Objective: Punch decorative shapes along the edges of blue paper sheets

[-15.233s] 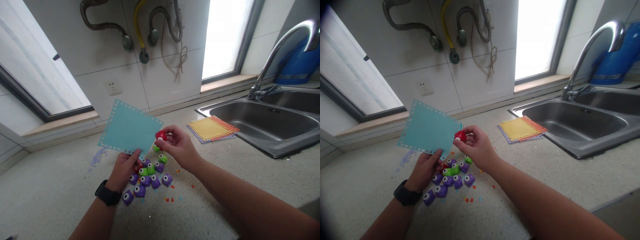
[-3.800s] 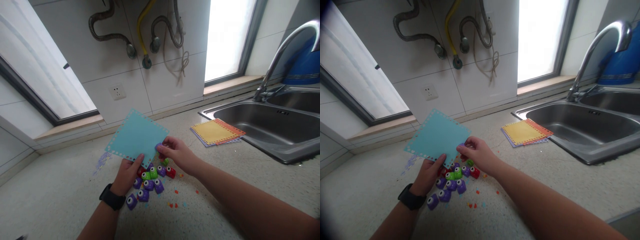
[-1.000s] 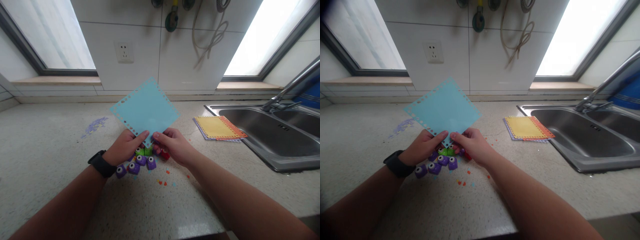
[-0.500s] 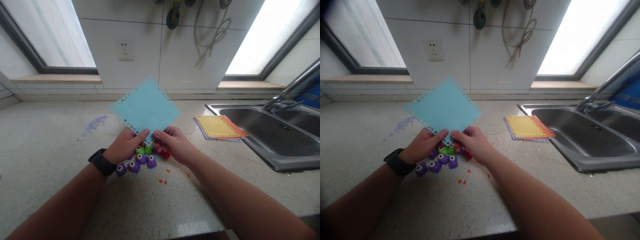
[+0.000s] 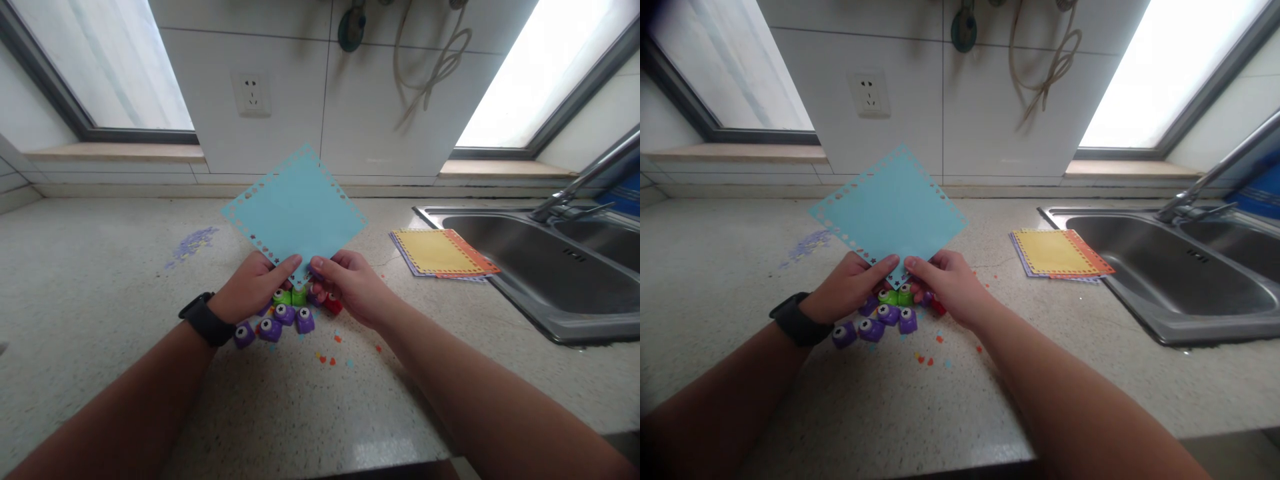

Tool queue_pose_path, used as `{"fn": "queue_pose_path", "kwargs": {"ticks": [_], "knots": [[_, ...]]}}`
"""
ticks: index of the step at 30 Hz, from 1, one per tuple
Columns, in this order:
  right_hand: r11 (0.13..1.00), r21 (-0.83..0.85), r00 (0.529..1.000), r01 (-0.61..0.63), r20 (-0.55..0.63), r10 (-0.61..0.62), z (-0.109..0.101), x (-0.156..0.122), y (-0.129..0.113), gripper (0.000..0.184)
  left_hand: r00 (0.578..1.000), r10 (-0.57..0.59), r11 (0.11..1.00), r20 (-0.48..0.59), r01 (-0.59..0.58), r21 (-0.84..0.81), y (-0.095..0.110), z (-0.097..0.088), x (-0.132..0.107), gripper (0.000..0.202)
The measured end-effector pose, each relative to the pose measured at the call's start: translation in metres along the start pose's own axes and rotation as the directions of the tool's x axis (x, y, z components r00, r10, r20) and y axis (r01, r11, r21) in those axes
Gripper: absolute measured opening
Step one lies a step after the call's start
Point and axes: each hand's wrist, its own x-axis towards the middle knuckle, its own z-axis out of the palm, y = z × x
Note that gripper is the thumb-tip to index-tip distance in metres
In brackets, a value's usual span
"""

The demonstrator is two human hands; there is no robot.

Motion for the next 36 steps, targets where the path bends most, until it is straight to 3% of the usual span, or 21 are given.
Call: {"fn": "queue_pose_path", "kwargs": {"ticks": [15, 36], "knots": [[1.000, -0.027, 1.000, 0.001, -0.009, -0.001, 0.001, 0.000, 0.000, 0.039, 1.000, 0.000, 1.000, 0.012, 0.000, 0.009, 0.001, 0.001, 0.000, 0.042], [0.990, -0.090, 0.991, 0.104, 0.091, -0.096, 0.004, -0.008, -0.014, 0.040, 1.000, -0.015, 0.999, -0.004, 0.015, -0.032, -0.003, 0.000, -0.003, 0.038]]}}
